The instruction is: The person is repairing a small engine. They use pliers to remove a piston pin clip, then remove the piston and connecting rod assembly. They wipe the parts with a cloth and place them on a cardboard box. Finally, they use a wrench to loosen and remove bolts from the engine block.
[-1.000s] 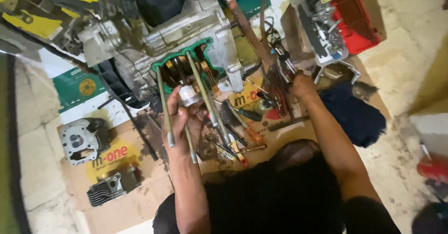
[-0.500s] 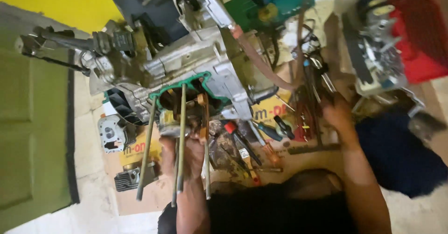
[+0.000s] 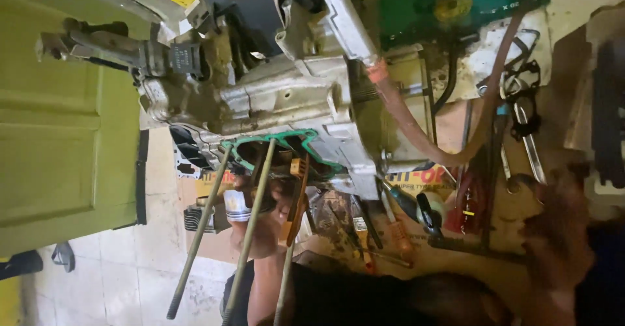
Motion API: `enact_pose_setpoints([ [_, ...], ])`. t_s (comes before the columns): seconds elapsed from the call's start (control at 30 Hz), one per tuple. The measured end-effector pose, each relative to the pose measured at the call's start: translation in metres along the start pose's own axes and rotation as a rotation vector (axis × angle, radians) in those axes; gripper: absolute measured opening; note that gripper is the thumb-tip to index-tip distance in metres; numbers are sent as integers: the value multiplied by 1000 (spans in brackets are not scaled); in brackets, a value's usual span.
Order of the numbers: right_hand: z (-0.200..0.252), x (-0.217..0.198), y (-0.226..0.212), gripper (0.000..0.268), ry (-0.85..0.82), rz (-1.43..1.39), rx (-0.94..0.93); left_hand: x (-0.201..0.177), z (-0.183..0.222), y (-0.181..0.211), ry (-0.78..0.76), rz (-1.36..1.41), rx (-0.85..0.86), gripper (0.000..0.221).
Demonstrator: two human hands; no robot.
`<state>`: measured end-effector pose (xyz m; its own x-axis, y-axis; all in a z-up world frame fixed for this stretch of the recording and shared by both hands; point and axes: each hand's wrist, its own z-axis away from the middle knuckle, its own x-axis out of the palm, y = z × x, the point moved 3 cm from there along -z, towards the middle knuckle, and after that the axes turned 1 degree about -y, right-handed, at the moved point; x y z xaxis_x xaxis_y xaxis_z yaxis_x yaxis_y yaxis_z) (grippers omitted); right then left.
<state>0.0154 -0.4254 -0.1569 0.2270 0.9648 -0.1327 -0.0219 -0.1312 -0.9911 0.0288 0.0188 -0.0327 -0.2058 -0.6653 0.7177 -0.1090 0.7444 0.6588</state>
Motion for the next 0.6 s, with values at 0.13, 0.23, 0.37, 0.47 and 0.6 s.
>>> enact_pose_setpoints([
  [0.13,3,2,-45,80,-336,-213,-24,9,1,-11,116,237,34,50],
  [0.23,-11,29,-44,85,-622,-519,18,10,0,-11,70,306,40,51],
  [0.37,-30,83,-72,75,-849,-842,-451,15,-5,-10,19,279,9,53],
  [0.47,-47,80,-237,23,-979,-637,-182,20,-6,-8,11,276,-19,50],
  [0.6,-59,109,-255,9,-1131,-245,-187,26,-12,-6,-3,311,-67,46],
])
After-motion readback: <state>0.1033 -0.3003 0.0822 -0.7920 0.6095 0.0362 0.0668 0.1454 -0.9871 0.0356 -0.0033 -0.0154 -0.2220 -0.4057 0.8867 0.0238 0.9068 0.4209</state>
